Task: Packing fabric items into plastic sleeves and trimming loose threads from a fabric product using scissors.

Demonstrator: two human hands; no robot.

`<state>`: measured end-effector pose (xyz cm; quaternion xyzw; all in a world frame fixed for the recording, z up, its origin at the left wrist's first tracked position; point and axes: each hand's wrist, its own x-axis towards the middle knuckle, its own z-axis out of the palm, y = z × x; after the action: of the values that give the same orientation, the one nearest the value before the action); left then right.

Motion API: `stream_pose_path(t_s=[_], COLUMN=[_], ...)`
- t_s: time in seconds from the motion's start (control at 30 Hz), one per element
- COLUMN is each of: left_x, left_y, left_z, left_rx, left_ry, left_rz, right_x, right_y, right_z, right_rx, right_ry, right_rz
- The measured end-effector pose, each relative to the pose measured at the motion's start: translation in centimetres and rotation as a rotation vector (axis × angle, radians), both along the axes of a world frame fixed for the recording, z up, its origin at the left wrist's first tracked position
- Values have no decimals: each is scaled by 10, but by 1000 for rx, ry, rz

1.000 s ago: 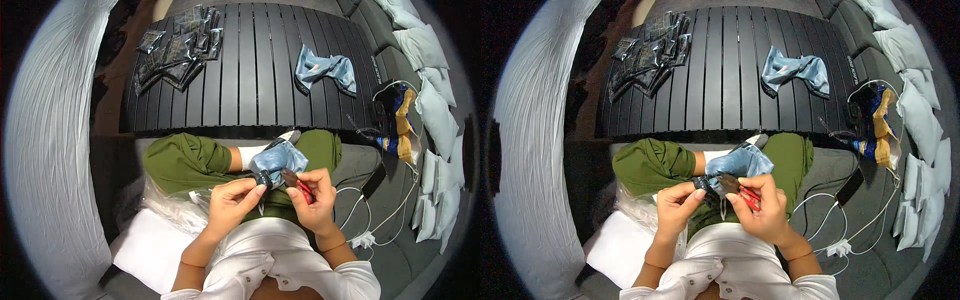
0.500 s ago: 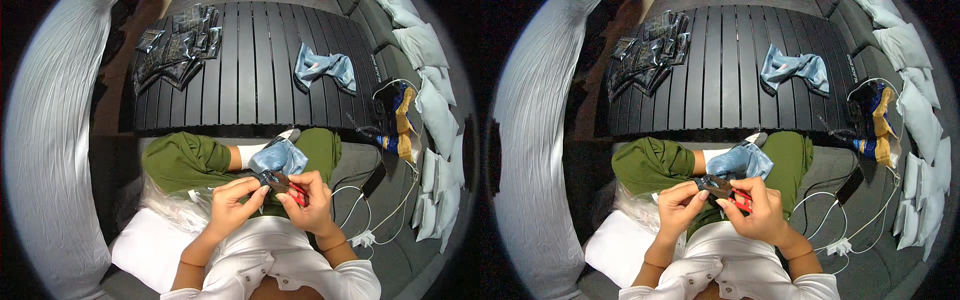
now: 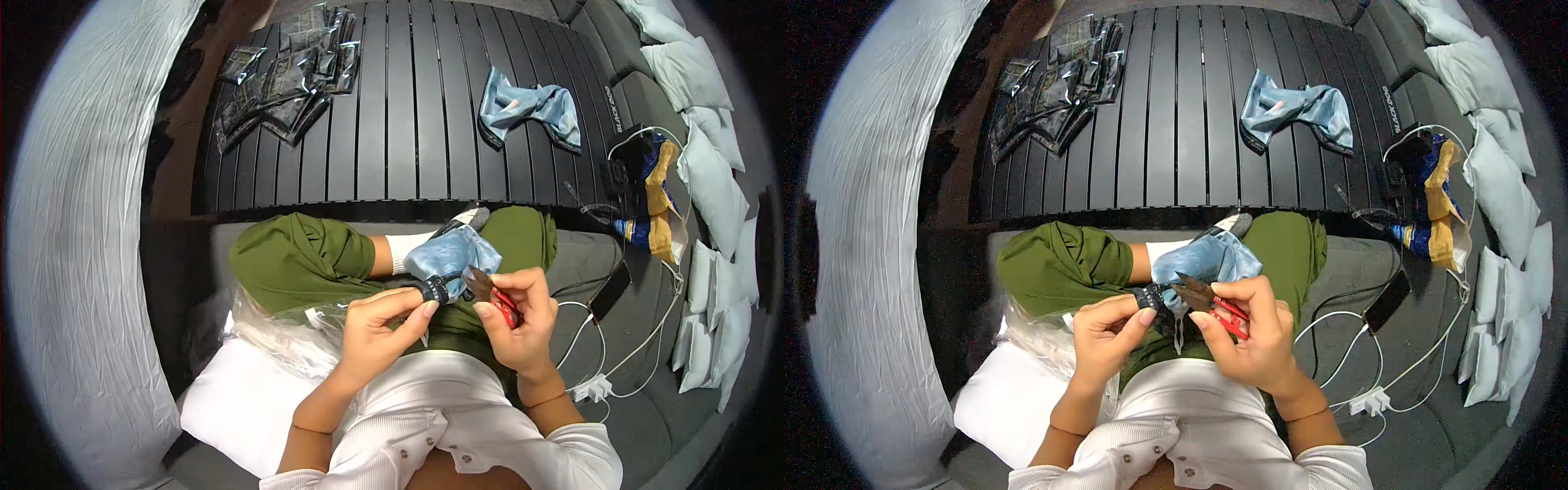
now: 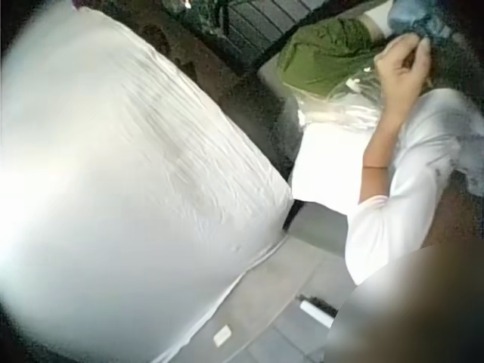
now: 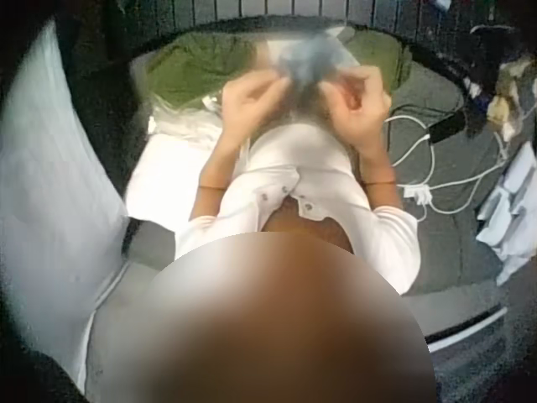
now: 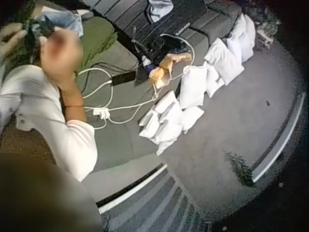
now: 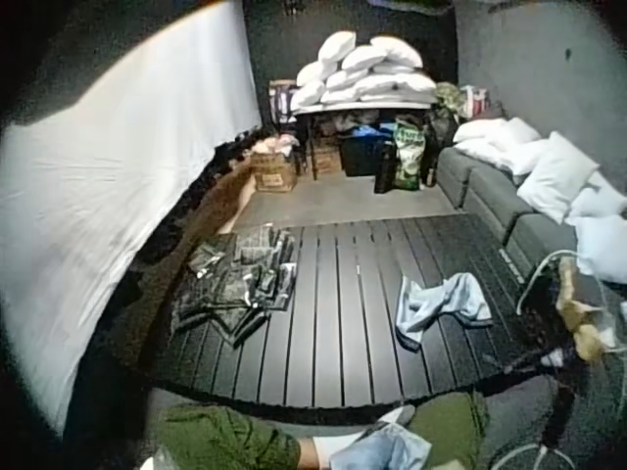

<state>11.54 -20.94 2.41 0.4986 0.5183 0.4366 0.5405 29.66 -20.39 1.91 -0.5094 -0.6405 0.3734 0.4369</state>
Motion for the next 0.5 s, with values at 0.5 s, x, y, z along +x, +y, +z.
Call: stream_pose_path(t_s=[0.5], left_x=[-1], left_y=[0], left_z=[-7], left_rx=[-384], left_ry=[-580], left_rz=[71], right_x=[4], right_y=[5], right_z=[-2], right_rx=[-183], right_ry=[302], right_rz=[-53])
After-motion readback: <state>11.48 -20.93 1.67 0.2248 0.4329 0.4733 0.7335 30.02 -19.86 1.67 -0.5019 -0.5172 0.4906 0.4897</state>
